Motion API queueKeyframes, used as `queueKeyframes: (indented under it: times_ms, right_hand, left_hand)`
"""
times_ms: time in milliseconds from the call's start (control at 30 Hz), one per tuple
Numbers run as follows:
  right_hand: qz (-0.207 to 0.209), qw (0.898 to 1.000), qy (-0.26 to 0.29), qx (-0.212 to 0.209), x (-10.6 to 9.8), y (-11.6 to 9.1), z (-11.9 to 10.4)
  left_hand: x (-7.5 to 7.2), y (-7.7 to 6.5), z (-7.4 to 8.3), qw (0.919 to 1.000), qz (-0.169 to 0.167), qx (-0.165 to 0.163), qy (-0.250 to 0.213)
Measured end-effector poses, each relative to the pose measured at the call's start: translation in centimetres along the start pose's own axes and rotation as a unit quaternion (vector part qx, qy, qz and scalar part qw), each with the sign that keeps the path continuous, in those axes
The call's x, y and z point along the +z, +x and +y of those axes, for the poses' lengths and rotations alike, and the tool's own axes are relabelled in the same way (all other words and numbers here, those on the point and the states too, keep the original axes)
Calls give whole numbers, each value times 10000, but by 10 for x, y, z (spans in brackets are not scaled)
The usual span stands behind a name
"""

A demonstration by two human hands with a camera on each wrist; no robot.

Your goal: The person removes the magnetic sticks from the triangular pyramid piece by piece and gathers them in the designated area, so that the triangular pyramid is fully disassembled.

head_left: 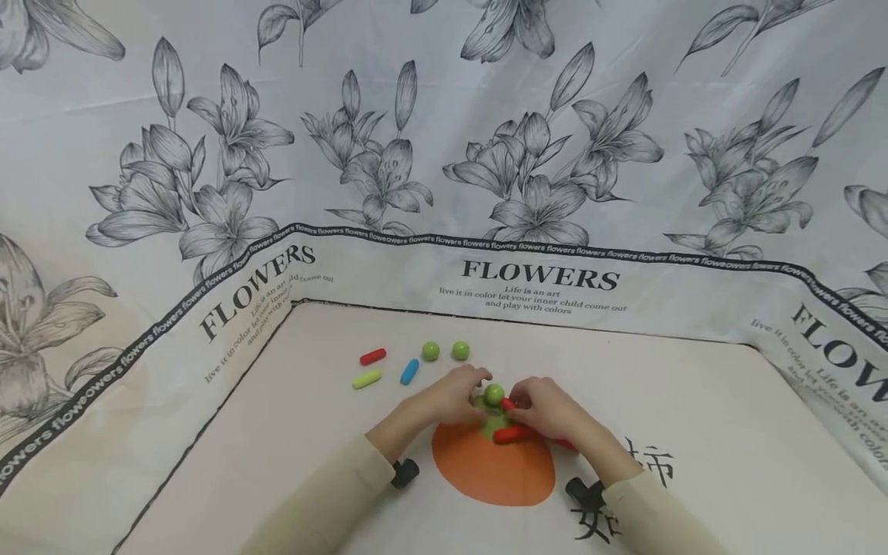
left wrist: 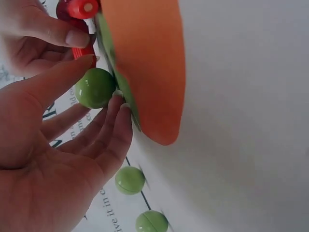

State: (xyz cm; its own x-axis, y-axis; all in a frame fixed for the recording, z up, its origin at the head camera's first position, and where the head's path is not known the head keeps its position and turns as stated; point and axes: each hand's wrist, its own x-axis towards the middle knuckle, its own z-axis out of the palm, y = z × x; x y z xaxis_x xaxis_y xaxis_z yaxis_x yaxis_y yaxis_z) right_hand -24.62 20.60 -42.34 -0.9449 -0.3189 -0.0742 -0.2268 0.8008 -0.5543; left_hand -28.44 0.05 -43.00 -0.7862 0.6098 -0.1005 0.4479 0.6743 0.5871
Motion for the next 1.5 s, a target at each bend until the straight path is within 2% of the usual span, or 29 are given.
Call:
queueKeyframes:
  times_ms: [267,567,733,967,1133,1333,1433,1500]
  right_hand:
    - [-479,9964,163,-679,3,-6,0]
    - [-525,9977,189,-383,5,-6,4]
    - [-462,9975,188,-498,2,-4,6]
    - [-472,9965,276,-632,1,-1,6]
    - [-409,9969,151,-650,-4,2,4]
    - [-383,9968,0,-705,-6,3,4]
    - [-367,9965,19,-749,-3,2,5]
    - [-396,9962,17,-772,0,2,4]
  left_hand:
    - [4,1,-2,9996,-267,-68,-68]
    - [7,1,-5,9987,-481,-80,-152]
    - [4,4,0,9989,-475,-28,-11]
    - [0,3,4,9985,-453,-294,27]
    - [-6,7,5,9990,-207,-389,113]
    - [-12,10,-1,9976,192,-611,-258]
    - [-10,17,-3,9962,490,-702,-170]
    - [-7,25,-4,9945,729,-744,91]
